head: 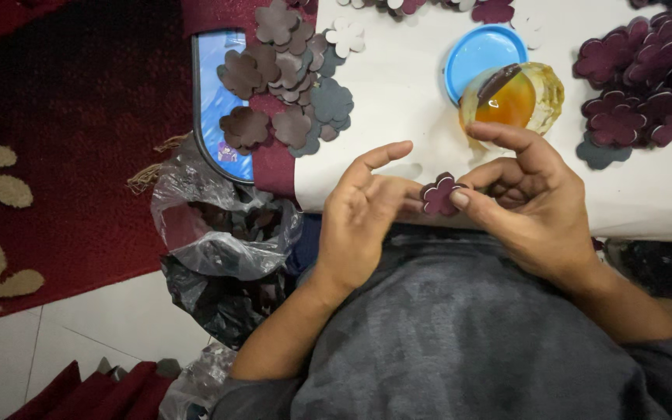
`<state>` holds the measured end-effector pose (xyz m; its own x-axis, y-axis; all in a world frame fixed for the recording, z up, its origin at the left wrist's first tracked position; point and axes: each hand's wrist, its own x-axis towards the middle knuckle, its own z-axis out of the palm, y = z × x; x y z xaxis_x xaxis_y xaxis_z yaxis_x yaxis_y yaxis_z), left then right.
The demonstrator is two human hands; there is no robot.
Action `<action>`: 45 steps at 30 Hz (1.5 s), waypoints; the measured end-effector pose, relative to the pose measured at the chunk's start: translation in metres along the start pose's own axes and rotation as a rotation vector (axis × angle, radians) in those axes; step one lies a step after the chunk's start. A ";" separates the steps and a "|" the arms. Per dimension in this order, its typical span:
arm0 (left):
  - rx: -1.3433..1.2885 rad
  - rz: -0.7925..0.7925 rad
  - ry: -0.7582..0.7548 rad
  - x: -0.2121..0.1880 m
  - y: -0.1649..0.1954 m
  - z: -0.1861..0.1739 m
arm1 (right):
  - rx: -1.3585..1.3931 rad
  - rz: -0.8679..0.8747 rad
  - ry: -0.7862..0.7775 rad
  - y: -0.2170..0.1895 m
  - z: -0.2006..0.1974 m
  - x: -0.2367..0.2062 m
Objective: The person repeatedly picks up small flower-shaped cutouts in white, maroon, and grey, applies a small amount of adhesive from a small container, and presses the pieces together to form layered units. The person works at a white table with piles of cutouts and a blue-lidded container nearby.
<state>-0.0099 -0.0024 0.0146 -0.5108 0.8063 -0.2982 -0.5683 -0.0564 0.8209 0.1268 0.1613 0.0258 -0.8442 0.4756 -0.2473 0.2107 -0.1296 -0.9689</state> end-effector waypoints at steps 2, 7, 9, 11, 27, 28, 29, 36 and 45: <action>0.050 0.043 -0.023 0.000 -0.004 0.003 | 0.028 0.015 -0.007 -0.001 0.001 -0.001; 0.183 0.024 0.025 0.000 -0.015 0.005 | 0.030 0.026 -0.001 0.001 0.003 -0.003; 0.192 0.035 0.021 0.001 -0.017 0.004 | 0.050 0.017 -0.003 0.004 0.002 -0.003; 0.161 0.056 0.003 0.004 -0.019 0.007 | 0.047 0.002 0.007 0.007 0.000 -0.003; 1.315 0.753 0.356 0.076 0.048 -0.034 | -0.589 -0.322 0.667 -0.004 -0.078 -0.010; 1.358 0.772 0.361 0.084 0.049 -0.037 | -0.610 -0.319 0.683 0.001 -0.084 -0.013; 1.399 0.791 0.358 0.092 0.049 -0.040 | -0.636 -0.316 0.705 0.007 -0.090 -0.014; 1.528 0.732 0.322 0.109 0.045 -0.047 | -0.727 -0.263 0.807 0.030 -0.123 -0.024; 1.568 0.723 0.378 0.107 0.045 -0.049 | -0.868 -0.421 0.514 0.005 -0.098 -0.023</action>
<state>-0.1220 0.0523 -0.0041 -0.5935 0.6972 0.4021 0.7974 0.4415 0.4114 0.1958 0.2349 0.0254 -0.6658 0.6708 0.3265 0.3993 0.6901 -0.6035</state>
